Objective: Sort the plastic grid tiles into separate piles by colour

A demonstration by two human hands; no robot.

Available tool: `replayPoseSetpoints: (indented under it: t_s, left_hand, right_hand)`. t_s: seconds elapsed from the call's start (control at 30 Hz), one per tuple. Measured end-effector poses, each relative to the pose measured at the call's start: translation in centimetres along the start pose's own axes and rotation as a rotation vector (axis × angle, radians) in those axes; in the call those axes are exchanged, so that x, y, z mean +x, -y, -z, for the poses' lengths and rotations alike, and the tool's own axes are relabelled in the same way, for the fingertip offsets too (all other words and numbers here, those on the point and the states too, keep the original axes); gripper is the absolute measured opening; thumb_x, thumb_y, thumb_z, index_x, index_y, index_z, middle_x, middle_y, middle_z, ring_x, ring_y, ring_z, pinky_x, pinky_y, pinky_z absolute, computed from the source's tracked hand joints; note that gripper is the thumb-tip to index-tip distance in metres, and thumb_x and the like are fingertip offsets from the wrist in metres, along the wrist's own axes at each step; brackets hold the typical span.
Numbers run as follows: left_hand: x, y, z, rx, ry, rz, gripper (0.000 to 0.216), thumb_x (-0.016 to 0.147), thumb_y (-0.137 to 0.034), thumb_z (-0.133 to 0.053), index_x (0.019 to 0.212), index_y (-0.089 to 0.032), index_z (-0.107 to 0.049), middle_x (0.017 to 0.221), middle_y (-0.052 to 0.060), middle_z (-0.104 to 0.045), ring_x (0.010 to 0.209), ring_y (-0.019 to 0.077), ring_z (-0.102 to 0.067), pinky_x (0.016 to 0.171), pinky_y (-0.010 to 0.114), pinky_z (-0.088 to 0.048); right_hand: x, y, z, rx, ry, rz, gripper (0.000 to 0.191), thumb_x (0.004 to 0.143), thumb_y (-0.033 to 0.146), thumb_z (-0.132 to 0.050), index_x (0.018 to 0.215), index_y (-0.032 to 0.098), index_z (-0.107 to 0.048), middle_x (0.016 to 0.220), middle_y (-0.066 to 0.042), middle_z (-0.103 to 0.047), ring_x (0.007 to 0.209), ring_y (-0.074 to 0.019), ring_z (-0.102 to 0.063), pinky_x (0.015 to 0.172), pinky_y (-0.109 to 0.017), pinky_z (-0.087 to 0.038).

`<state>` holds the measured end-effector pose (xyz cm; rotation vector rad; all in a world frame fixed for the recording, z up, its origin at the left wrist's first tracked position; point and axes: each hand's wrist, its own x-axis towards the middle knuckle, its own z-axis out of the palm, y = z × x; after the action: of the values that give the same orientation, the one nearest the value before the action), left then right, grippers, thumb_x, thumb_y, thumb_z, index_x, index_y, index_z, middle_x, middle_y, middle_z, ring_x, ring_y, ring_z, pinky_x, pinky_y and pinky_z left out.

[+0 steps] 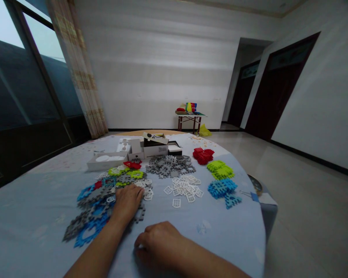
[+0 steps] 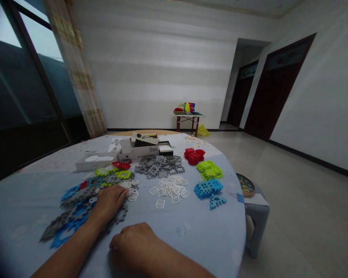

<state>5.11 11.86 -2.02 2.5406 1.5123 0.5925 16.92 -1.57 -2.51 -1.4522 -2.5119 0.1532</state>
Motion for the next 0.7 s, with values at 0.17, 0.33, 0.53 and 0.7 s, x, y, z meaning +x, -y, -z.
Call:
replayPoseSetpoints:
  t_s: [0.17,0.33,0.53,0.7]
  left_hand:
    - [0.3,0.0,1.2,-0.212,-0.002,0.059,0.040,0.082,-0.045,-0.031,0.075,-0.017,-0.059,0.082,0.007,-0.059,0.083,0.0209,-0.052,0.077,0.034,-0.034]
    - [0.7,-1.0,1.6,-0.452,0.092,0.111,0.045,0.076,-0.055,-0.037,0.066,-0.016,-0.056,0.065,0.003,-0.058,0.067,0.0177,-0.052,0.064,0.029,-0.037]
    - [3.0,-5.3,0.0,-0.683,0.250,0.056,0.053,0.070,-0.060,-0.041,0.080,-0.013,-0.064,0.077,0.009,-0.065,0.065,0.0177,-0.056,0.062,0.029,-0.045]
    - [4.4,-6.1,0.2,-0.697,0.233,0.033,0.058,0.071,-0.061,-0.042,0.097,-0.014,-0.063,0.088,0.010,-0.066,0.075,0.0198,-0.060,0.071,0.032,-0.048]
  right_hand:
    - [-0.1,-0.1,-0.7,0.023,-0.049,0.026,0.022,0.082,0.028,-0.044,0.090,0.024,-0.064,0.075,-0.001,-0.066,0.065,-0.0146,-0.060,0.055,-0.022,-0.042]
    - [-0.8,-0.9,-1.6,0.001,-0.107,0.042,0.018,0.082,0.029,-0.046,0.083,0.023,-0.063,0.069,0.000,-0.061,0.060,-0.0132,-0.055,0.050,-0.021,-0.038]
    - [-0.6,-1.1,-1.9,0.024,-0.124,0.053,0.015,0.080,0.028,-0.048,0.079,0.022,-0.062,0.066,0.001,-0.060,0.060,-0.0125,-0.053,0.049,-0.021,-0.034]
    - [-0.8,-1.1,-1.3,0.045,-0.097,0.051,0.015,0.081,0.027,-0.048,0.080,0.022,-0.062,0.068,0.001,-0.060,0.061,-0.0123,-0.053,0.051,-0.021,-0.036]
